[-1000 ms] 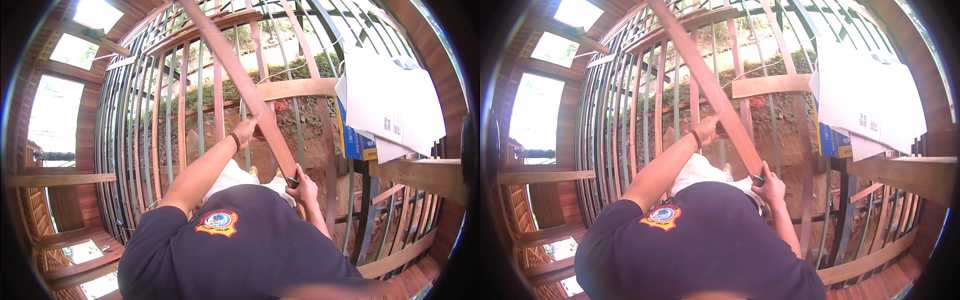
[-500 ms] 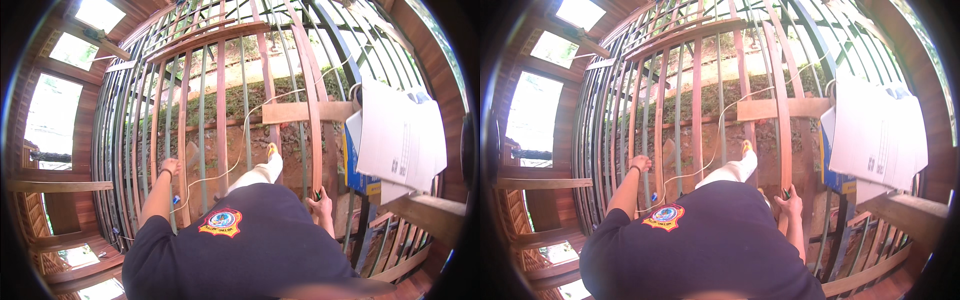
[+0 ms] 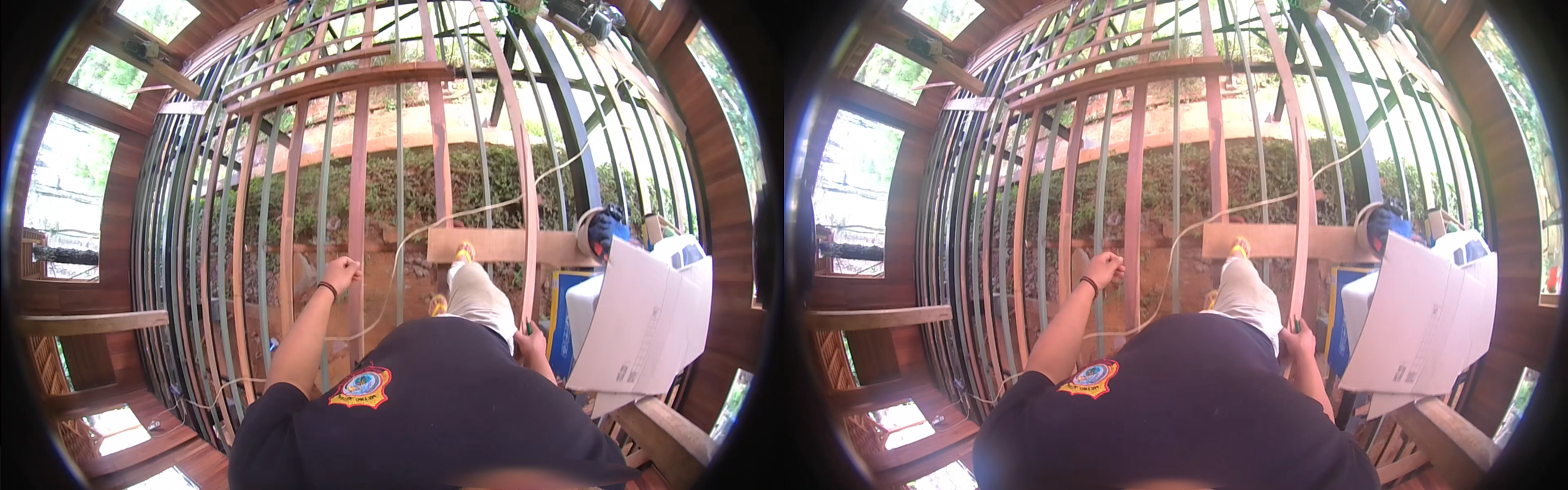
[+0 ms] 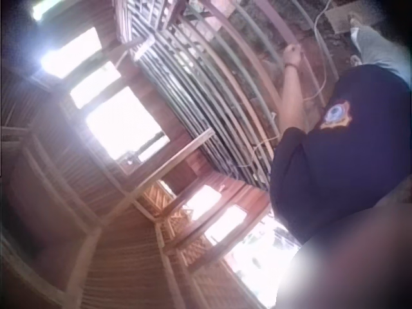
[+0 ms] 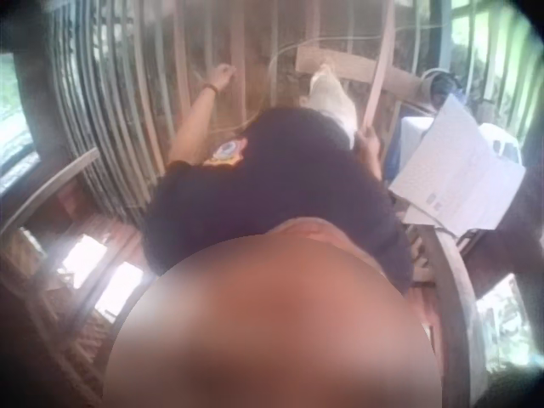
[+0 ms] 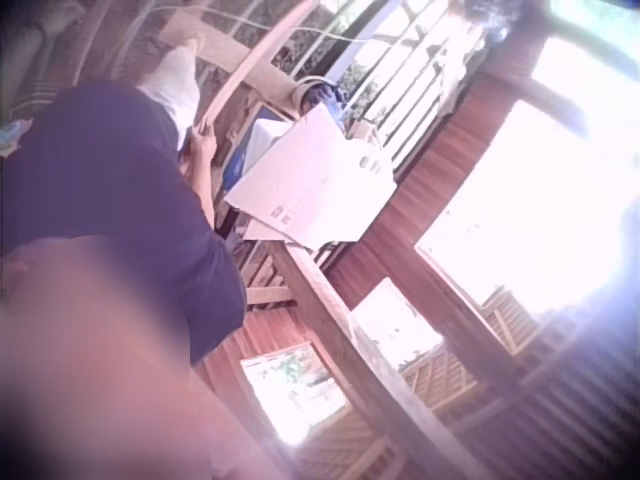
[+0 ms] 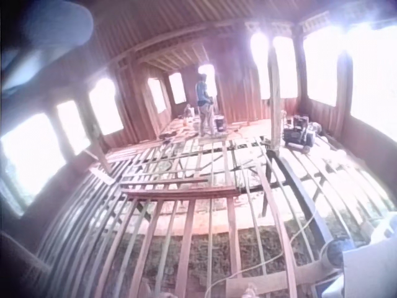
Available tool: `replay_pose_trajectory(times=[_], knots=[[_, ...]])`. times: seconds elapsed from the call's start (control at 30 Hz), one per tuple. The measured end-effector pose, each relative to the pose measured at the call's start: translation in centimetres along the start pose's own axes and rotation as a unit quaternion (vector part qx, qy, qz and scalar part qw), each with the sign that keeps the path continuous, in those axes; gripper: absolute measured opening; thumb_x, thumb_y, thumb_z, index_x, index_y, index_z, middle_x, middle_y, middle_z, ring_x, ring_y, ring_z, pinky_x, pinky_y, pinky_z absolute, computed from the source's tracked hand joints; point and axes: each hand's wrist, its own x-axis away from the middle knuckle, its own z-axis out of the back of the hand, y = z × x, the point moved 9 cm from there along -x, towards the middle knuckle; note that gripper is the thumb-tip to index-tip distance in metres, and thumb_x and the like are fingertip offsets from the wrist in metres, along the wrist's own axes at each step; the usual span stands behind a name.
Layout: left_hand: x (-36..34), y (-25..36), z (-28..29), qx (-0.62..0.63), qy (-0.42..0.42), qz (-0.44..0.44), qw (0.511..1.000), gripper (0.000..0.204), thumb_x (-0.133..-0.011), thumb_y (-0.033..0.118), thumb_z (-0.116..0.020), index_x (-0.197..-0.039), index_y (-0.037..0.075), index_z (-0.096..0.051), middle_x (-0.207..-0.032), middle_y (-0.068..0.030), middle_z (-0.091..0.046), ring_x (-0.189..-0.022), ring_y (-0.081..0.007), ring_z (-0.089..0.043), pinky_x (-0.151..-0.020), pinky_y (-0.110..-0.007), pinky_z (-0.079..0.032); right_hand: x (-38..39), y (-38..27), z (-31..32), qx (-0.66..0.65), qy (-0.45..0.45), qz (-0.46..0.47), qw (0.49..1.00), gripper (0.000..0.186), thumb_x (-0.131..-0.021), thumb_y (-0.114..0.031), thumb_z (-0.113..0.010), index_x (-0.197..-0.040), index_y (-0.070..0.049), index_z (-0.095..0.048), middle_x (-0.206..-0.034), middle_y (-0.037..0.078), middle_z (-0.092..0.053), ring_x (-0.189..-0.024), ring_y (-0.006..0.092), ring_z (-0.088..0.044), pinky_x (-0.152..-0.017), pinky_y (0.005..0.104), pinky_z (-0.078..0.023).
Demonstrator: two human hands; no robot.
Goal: The person walks across an unfinished wooden floor, picks up a plank, and uses a pencil to mark it. They then use a circular saw to cut the plank and place it into a gap in the flooring.
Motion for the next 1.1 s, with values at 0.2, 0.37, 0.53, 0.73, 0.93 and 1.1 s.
replay_pose_trajectory(times=[0.2,0.37,0.53,0.73,0.93,1.1], knots=[[-12.5,0.9,2.8,0.076,0.053,0.036,0.995,0.021,-0.099,0.022,-0.056,-0.087,0.006,-0.060,-0.085,-0.0063,-0.070,-0.072,-0.0146,-0.067,-0.066,-0.032,-0.055,-7.2,-10.4,4.4,-0.091,0.019,-0.002,0.996,0.065,-0.066,-0.035,-0.076,-0.122,-0.004,-0.066,-0.088,0.013,-0.073,-0.085,0.0211,-0.070,-0.083,0.0360,-0.051],[-16.6,-5.1,2.3,0.051,-0.009,0.212,0.976,0.018,-0.098,0.020,-0.052,-0.090,0.005,-0.059,-0.085,-0.0086,-0.070,-0.072,-0.0209,-0.069,-0.063,-0.036,-0.056,-13.9,-19.4,9.2,-0.089,-0.018,0.005,0.996,0.054,-0.068,-0.038,-0.074,-0.108,-0.003,-0.070,-0.092,0.015,-0.073,-0.089,0.0242,-0.070,-0.083,0.0368,-0.051],[-17.5,-1.6,0.1,0.103,-0.019,0.210,0.972,0.016,-0.089,0.012,-0.055,-0.092,0.003,-0.067,-0.087,-0.0109,-0.071,-0.080,-0.0257,-0.071,-0.066,-0.043,-0.057,-21.4,-26.2,13.0,-0.055,-0.039,-0.004,0.998,0.057,-0.069,-0.043,-0.073,-0.110,-0.002,-0.070,-0.092,0.019,-0.072,-0.090,0.0288,-0.070,-0.083,0.0391,-0.052],[-24.0,5.6,0.0,-0.132,-0.122,0.192,0.965,0.024,-0.095,0.018,-0.049,-0.102,0.004,-0.067,-0.090,-0.0126,-0.071,-0.072,-0.0258,-0.069,-0.062,-0.042,-0.055,-30.8,-36.7,15.8,-0.079,-0.029,0.010,0.996,0.059,-0.069,-0.045,-0.074,-0.109,-0.002,-0.071,-0.095,0.021,-0.072,-0.095,0.0316,-0.070,-0.085,0.0402,-0.051],[-40.8,13.8,5.9,-0.125,-0.072,0.120,0.982,0.020,-0.093,0.021,-0.055,-0.096,0.006,-0.068,-0.089,-0.0130,-0.071,-0.073,-0.0241,-0.069,-0.062,-0.041,-0.055,-38.1,-48.0,18.5,0.046,-0.031,0.002,0.998,0.093,-0.066,-0.050,-0.076,-0.137,0.005,-0.051,-0.129,0.027,-0.059,-0.123,0.0337,-0.057,-0.104,0.0388,-0.044],[-53.5,30.4,16.2,0.171,0.017,0.101,0.980,0.016,-0.096,0.022,-0.056,-0.103,0.008,-0.058,-0.090,-0.0067,-0.069,-0.075,-0.0162,-0.067,-0.059,-0.031,-0.053,-42.8,-57.2,21.1,0.089,0.004,0.006,0.996,0.095,-0.066,-0.052,-0.075,-0.140,0.002,-0.049,-0.132,0.025,-0.058,-0.124,0.0352,-0.056,-0.105,0.0403,-0.044]])
